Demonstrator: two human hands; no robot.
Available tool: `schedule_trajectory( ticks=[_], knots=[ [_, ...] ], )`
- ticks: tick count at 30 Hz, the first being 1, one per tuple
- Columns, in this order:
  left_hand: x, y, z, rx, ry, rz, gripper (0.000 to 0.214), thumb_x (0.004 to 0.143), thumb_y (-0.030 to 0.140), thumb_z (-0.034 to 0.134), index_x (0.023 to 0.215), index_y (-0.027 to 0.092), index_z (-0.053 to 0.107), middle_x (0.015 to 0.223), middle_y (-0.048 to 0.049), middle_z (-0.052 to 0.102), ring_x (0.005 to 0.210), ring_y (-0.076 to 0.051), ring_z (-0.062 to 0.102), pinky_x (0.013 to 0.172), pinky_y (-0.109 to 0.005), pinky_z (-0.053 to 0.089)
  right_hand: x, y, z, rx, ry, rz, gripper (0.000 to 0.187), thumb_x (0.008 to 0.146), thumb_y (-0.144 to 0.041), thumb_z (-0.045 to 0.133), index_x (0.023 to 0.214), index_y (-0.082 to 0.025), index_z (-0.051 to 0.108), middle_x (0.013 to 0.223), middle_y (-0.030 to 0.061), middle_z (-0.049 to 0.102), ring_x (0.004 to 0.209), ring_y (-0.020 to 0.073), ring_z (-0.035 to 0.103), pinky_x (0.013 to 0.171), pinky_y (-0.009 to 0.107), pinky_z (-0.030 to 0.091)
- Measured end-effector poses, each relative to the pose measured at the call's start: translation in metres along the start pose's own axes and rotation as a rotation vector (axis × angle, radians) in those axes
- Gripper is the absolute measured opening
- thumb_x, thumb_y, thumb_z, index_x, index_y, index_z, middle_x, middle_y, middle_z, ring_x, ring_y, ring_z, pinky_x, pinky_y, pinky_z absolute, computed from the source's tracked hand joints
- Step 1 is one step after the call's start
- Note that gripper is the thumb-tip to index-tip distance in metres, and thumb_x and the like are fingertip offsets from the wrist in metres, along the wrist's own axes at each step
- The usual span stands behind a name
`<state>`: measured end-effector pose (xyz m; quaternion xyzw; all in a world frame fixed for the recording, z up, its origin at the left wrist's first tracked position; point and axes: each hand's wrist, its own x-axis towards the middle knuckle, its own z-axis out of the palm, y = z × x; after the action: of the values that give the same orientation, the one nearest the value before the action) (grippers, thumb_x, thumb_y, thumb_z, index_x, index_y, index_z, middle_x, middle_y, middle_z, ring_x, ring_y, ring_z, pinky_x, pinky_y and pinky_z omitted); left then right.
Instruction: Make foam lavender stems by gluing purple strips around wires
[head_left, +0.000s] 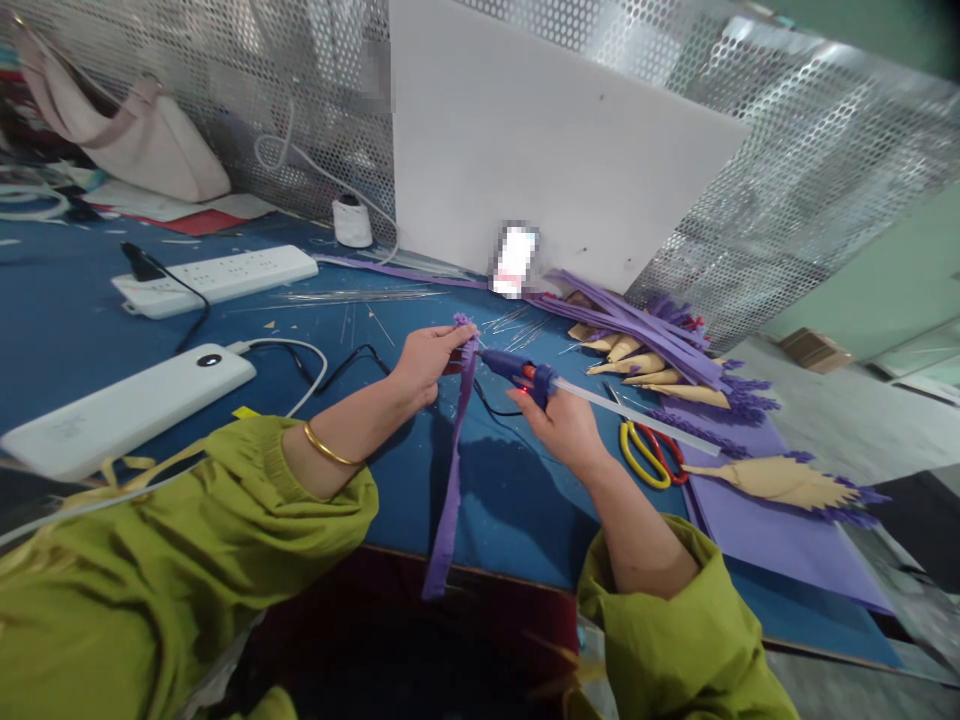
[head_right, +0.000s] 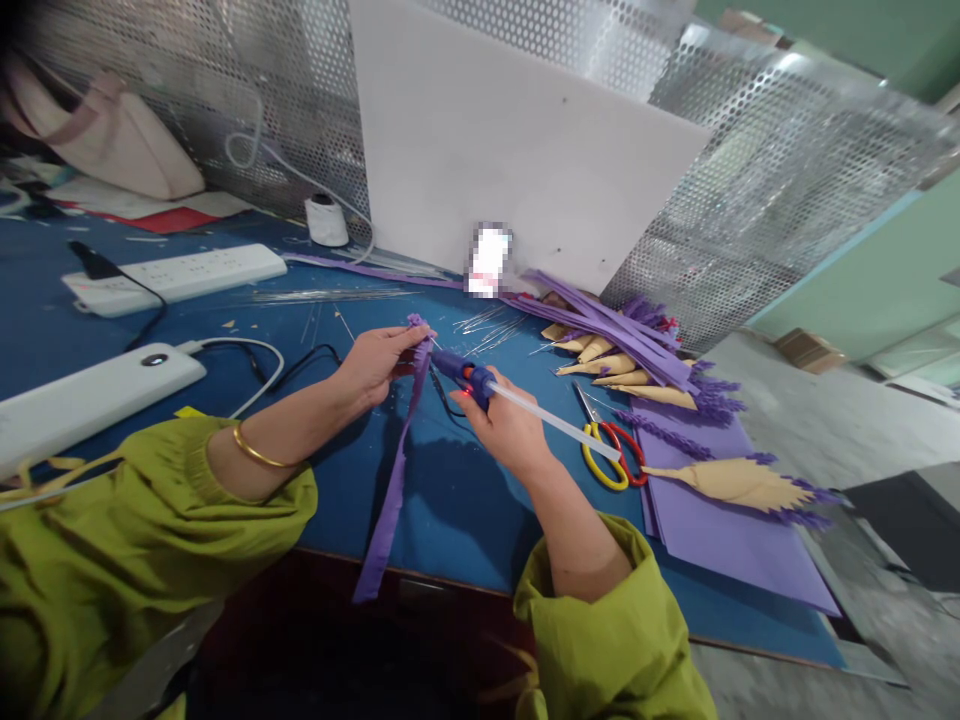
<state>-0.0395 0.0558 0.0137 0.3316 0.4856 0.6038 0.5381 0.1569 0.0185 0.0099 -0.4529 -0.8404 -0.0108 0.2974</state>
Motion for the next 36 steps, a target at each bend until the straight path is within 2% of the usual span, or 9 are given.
schedule_trajectory(
  ticks=[26,36],
  knots=[
    [0.0035,0.0002,-0.0015,-0.006,0.039,0.007,0.014,0.071,0.030,0.073,0.071,0.015,0.071,0.062,-0.0002,0.059,0.054,-0.010,0.050,0.051,-0.021,0.039,-0.0013,-0.0038,-0.0036,-0.015,-0.054,-0.012,0.041,0.093,-0.053,0.043,0.101,-0.018,0.063,0.086,0.0089,0.068,0.081,0.0235,0.066,0.065,0.028,0.045],
    [-0.0008,0.0041,0.0011,-0.009,0.060,-0.001,0.012,0.075,0.025,0.071,0.067,0.015,0.070,0.062,-0.0018,0.061,0.055,-0.011,0.051,0.053,-0.022,0.039,0.0011,-0.0079,-0.0078,0.125,-0.112,0.047,0.039,0.092,-0.049,0.047,0.105,-0.017,0.064,0.085,0.0083,0.069,0.076,0.0224,0.064,0.064,0.028,0.043]
  ],
)
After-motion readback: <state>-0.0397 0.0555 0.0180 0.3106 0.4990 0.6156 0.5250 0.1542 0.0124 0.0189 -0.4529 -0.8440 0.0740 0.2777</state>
